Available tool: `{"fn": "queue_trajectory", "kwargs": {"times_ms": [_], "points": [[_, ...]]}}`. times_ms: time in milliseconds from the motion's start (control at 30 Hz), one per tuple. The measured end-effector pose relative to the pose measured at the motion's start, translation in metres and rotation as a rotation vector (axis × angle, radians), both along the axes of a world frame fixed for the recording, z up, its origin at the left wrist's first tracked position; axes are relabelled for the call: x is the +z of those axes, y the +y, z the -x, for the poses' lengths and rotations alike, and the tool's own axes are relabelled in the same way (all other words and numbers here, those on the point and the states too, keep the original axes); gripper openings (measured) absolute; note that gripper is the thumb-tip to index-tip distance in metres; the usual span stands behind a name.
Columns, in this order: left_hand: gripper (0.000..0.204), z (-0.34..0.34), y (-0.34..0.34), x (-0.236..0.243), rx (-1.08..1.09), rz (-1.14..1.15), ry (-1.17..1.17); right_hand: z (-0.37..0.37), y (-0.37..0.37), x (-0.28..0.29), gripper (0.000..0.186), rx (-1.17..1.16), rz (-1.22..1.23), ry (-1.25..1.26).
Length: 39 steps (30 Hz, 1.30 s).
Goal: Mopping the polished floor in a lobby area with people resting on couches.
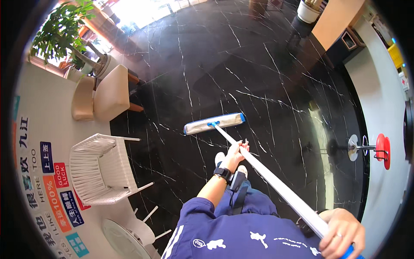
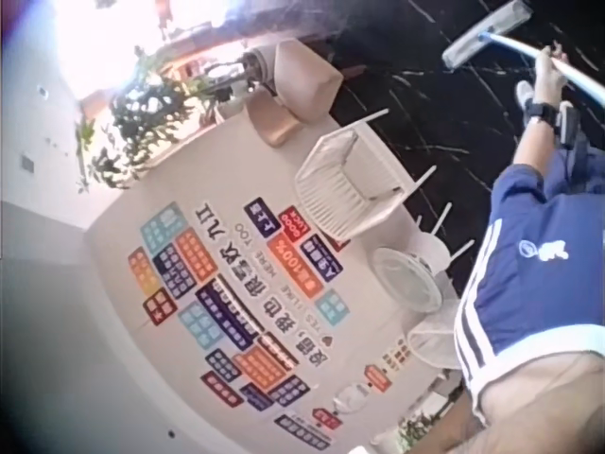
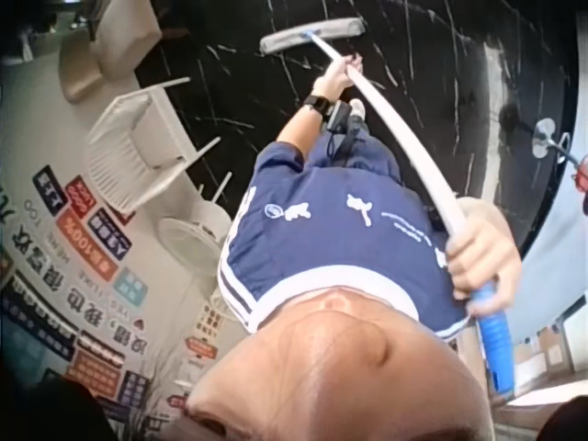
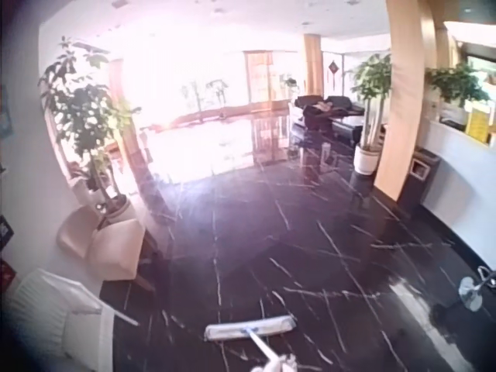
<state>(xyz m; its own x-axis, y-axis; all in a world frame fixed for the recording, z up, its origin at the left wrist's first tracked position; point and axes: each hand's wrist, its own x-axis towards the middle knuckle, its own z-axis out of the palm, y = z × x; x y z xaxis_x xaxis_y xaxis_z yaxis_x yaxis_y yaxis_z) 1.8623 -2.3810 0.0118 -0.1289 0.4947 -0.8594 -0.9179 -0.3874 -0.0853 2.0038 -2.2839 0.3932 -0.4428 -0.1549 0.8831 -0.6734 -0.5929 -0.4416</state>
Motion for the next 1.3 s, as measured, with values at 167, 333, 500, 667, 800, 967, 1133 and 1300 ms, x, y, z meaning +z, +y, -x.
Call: {"fn": "queue_trajectory", "kwargs": {"times_ms": [167, 333, 500, 667, 800, 967, 1133, 1300], "points": [[0.009, 0.010, -0.015, -0.013, -0.034, 0.072, 0.087, 0.024, -0.015, 0.002, 0.017, 0.103, -0.064, 0.066], [0.007, 0.022, -0.009, 0.010, -0.097, 0.070, 0.126, 0.042, -0.028, 0.006, 0.017, 0.062, 0.034, 0.042], [0.006, 0.044, -0.011, 0.023, -0.104, 0.061, 0.049, 0.066, -0.047, 0.008, 0.018, -0.067, 0.129, -0.003], [0.005, 0.061, -0.017, 0.025, -0.177, 0.086, 0.043, 0.092, -0.058, 0.005, 0.020, -0.115, 0.122, -0.011], [0.008, 0.071, -0.023, 0.021, -0.250, 0.045, 0.030, 0.107, -0.064, 0.007, 0.021, -0.093, 0.115, 0.015], [0.007, 0.083, -0.024, 0.004, -0.263, 0.015, 0.017, 0.120, -0.062, 0.008, 0.021, -0.103, 0.139, 0.023], [0.008, 0.106, -0.022, -0.025, -0.272, 0.002, 0.023, 0.138, -0.063, 0.002, 0.021, -0.052, 0.096, 0.055], [0.016, 0.155, -0.020, -0.035, -0.242, -0.073, 0.080, 0.160, -0.052, -0.019, 0.018, 0.281, 0.009, 0.130]]}}
